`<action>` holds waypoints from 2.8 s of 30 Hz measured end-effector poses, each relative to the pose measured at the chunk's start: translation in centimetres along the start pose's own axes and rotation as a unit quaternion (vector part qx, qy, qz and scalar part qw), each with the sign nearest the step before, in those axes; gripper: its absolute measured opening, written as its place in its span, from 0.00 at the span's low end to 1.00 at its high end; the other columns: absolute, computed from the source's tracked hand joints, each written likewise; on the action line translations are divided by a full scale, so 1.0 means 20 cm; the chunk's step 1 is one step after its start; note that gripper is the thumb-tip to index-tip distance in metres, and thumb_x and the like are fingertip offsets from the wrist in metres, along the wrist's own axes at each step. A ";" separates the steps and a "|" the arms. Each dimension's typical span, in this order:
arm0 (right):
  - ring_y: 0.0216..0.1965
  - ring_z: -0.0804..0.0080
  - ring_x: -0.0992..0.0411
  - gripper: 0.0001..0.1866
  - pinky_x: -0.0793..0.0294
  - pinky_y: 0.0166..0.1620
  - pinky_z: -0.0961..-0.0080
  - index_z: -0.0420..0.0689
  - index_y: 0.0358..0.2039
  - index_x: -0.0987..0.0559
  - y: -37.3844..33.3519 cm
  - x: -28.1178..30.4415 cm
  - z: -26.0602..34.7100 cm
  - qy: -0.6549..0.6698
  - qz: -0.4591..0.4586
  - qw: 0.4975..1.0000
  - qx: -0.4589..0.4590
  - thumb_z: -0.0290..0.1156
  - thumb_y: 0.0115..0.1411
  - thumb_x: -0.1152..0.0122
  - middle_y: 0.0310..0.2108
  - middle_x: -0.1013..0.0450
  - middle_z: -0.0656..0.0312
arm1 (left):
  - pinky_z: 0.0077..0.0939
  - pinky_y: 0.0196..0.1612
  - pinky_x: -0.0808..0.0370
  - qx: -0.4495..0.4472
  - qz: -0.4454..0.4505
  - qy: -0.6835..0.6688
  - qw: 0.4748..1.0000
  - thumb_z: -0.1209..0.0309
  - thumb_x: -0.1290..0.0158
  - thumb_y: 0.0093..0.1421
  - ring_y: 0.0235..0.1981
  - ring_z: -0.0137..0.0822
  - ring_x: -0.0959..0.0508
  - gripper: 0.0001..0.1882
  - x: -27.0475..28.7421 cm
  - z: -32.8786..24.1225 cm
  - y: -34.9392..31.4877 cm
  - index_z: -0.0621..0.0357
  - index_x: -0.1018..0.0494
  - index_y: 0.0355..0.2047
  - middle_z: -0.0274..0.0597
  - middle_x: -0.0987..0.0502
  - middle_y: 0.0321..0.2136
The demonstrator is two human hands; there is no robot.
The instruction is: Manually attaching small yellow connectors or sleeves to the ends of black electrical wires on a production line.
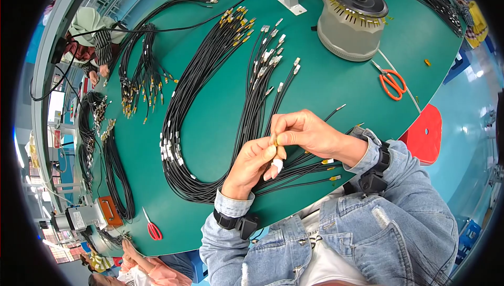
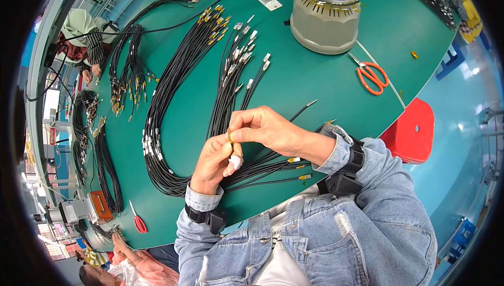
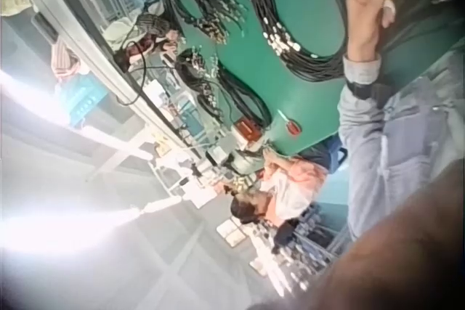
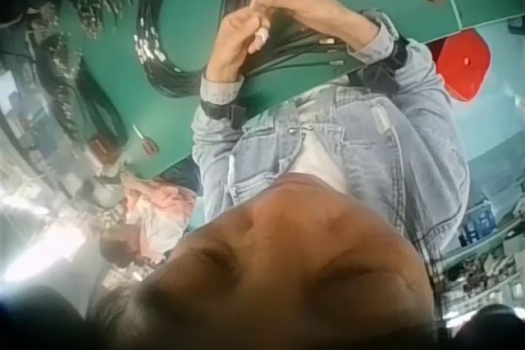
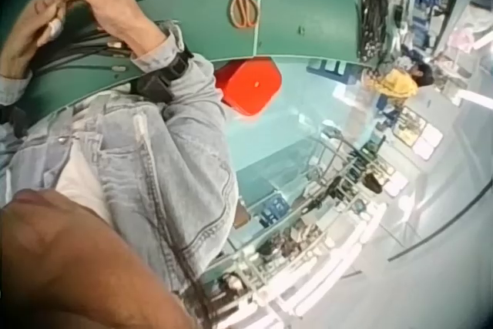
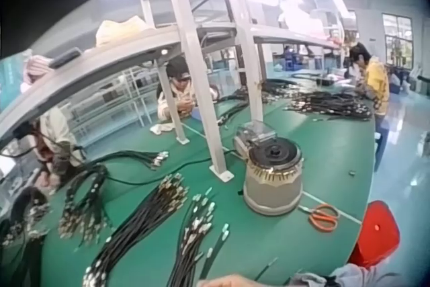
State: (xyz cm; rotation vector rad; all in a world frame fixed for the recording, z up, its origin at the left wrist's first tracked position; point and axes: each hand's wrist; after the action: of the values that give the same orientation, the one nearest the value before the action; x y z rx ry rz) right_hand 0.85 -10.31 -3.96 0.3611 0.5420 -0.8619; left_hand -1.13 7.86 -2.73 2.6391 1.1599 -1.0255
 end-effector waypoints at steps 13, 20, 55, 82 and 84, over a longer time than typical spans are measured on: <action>0.30 0.82 0.35 0.10 0.36 0.37 0.84 0.37 0.32 0.24 -0.26 0.30 0.67 -0.365 -0.342 0.840 0.211 0.31 0.58 0.48 0.25 0.31 0.67 | 0.30 0.36 0.33 -0.176 -0.089 0.633 0.749 0.73 0.47 0.53 0.33 0.40 0.29 0.06 -0.18 0.15 0.13 0.65 0.26 0.24 0.43 0.28 0.28; 0.30 0.81 0.38 0.12 0.40 0.36 0.85 0.40 0.29 0.24 -0.33 0.68 0.99 -0.431 -0.482 0.752 0.131 0.38 0.56 0.45 0.26 0.32 0.69 | 0.31 0.34 0.32 -0.127 -0.096 0.677 0.718 0.74 0.45 0.50 0.31 0.42 0.30 0.05 -0.19 0.15 0.23 0.64 0.28 0.24 0.44 0.30 0.27; 0.32 0.77 0.37 0.04 0.38 0.38 0.79 0.38 0.24 0.29 -0.18 0.12 0.36 -0.321 -0.169 0.917 0.166 0.23 0.53 0.44 0.28 0.34 0.63 | 0.10 0.13 0.49 -0.158 -0.221 0.184 0.945 0.73 0.54 0.60 0.11 0.16 0.41 0.07 -0.30 -0.04 0.41 0.62 0.29 0.34 0.31 0.30 0.16; 0.31 0.77 0.34 0.04 0.35 0.38 0.80 0.38 0.23 0.28 -0.13 0.10 0.27 -0.296 -0.243 0.903 0.194 0.24 0.51 0.44 0.25 0.34 0.63 | 0.12 0.13 0.53 -0.082 -0.213 -0.015 0.973 0.69 0.55 0.61 0.09 0.16 0.47 0.08 -0.34 -0.03 0.36 0.60 0.29 0.32 0.29 0.35 0.12; 0.31 0.77 0.34 0.04 0.35 0.38 0.79 0.38 0.23 0.28 -0.13 0.10 0.27 -0.303 -0.245 0.900 0.194 0.24 0.51 0.44 0.25 0.34 0.63 | 0.12 0.13 0.53 -0.079 -0.208 -0.024 0.975 0.70 0.55 0.61 0.09 0.16 0.46 0.07 -0.34 -0.03 0.35 0.60 0.29 0.32 0.30 0.35 0.12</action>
State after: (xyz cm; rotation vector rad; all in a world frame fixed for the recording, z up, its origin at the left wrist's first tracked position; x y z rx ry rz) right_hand 1.39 -15.82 -0.91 0.2956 -0.1433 -1.5090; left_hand 0.69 -1.21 0.46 2.2879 1.7514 -0.9924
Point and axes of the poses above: each hand's wrist, its own y-axis towards the middle knuckle, its own x-axis out of the back of the hand, z = x × y
